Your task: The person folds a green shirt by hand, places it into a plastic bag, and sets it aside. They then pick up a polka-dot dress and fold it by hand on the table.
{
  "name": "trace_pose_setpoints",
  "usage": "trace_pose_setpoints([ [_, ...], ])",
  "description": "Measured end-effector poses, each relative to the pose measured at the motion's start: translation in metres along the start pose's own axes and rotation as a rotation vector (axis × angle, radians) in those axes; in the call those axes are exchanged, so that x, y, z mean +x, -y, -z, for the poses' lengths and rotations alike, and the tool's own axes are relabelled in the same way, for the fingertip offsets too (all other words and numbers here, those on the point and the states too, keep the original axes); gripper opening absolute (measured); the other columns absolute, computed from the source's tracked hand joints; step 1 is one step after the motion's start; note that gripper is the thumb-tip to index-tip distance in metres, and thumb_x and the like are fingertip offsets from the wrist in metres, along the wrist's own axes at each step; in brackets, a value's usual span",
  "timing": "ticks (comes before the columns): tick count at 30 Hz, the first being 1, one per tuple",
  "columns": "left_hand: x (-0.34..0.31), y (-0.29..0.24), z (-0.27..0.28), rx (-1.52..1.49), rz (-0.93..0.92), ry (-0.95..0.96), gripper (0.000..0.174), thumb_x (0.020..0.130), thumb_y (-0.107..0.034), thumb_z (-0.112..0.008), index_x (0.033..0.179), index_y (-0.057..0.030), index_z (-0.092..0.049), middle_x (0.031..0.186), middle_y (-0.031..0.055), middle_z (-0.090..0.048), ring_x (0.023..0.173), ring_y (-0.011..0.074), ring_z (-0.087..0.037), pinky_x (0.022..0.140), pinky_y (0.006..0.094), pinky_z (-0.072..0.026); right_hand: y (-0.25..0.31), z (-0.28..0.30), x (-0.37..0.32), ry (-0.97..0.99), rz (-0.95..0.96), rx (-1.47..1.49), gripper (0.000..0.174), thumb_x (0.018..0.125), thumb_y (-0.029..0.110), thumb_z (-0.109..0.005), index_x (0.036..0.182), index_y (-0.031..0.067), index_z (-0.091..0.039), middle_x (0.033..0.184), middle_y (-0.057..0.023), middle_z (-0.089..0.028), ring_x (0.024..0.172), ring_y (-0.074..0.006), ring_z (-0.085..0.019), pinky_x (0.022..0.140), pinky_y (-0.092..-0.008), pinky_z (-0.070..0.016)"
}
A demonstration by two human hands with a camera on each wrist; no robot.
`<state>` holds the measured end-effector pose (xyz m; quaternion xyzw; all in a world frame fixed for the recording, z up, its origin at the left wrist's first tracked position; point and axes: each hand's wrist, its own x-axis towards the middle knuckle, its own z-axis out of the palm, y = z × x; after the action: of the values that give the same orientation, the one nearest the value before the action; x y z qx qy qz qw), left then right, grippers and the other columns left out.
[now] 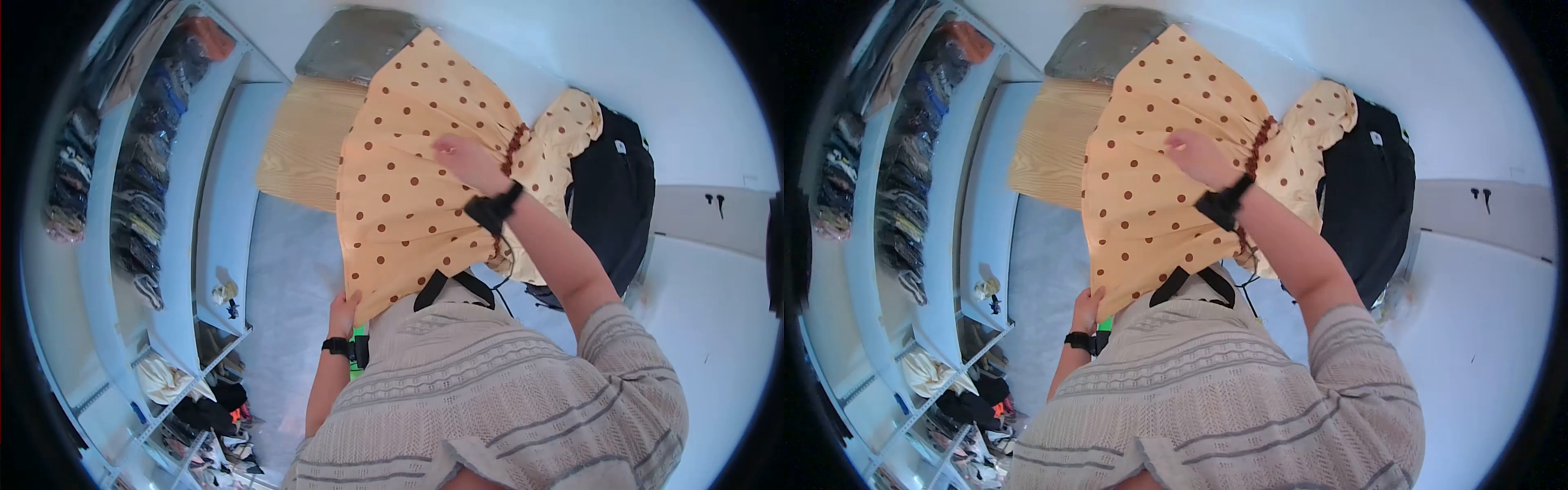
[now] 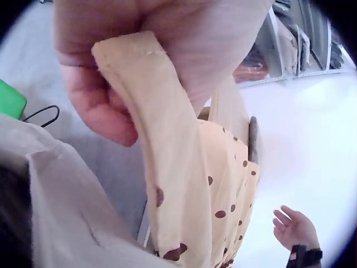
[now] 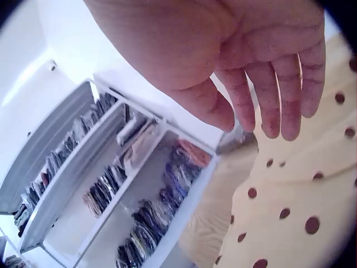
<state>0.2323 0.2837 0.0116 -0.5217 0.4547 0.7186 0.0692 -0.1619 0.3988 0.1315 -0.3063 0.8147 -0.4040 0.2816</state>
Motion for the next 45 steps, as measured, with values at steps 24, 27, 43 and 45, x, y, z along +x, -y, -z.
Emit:
trace_pose_setpoints([
  [24,-0.055,-0.015,0.000,-0.063,-0.189,-0.114,0.027,0.094,-0.012,-0.050,0.117,0.0011,-0.057,0.104,0.0069,-0.063,0.094,0.0122,-0.059,0.082,0.0260,-0.0474,-0.131,-0.020,-0.193,0.130,0.325,-0.570,0.046,0.069,0.011,-0.066,0.113,0.0087,-0.054,0.119,-0.0095,-0.053,0.116,-0.0280,-0.048,0.096,-0.0414,-0.0379],
  [27,-0.047,-0.015,0.010,0.046,-0.217,-0.116,0.025,0.096,-0.014,-0.048,0.112,0.0015,-0.060,0.105,0.0069,-0.063,0.095,0.0129,-0.059,0.085,0.0251,-0.0469,-0.153,-0.028,-0.195,0.066,0.332,-0.580,0.036,0.067,0.009,-0.065,0.102,0.0069,-0.054,0.110,-0.0103,-0.055,0.113,-0.0280,-0.049,0.096,-0.0408,-0.0379],
  [43,-0.045,-0.022,0.013,0.269,-0.305,0.071,0.039,0.083,0.008,-0.044,0.121,0.0025,-0.055,0.109,0.0065,-0.059,0.094,0.0144,-0.058,0.084,0.0240,-0.0458,-0.162,-0.011,-0.185,0.053,0.397,-0.381,0.030,0.068,0.002,-0.059,0.097,0.0021,-0.054,0.097,-0.0158,-0.059,0.096,-0.0337,-0.056,0.085,-0.0405,-0.0453],
  [45,-0.038,-0.018,0.021,0.377,-0.360,0.141,0.045,0.081,0.013,-0.045,0.124,0.0021,-0.052,0.107,0.0064,-0.059,0.096,0.0152,-0.058,0.086,0.0252,-0.0452,-0.154,-0.005,-0.183,0.168,0.158,-0.185,0.025,0.071,0.004,-0.060,0.095,0.0017,-0.055,0.092,-0.0163,-0.059,0.086,-0.0334,-0.057,0.077,-0.0383,-0.0473],
])
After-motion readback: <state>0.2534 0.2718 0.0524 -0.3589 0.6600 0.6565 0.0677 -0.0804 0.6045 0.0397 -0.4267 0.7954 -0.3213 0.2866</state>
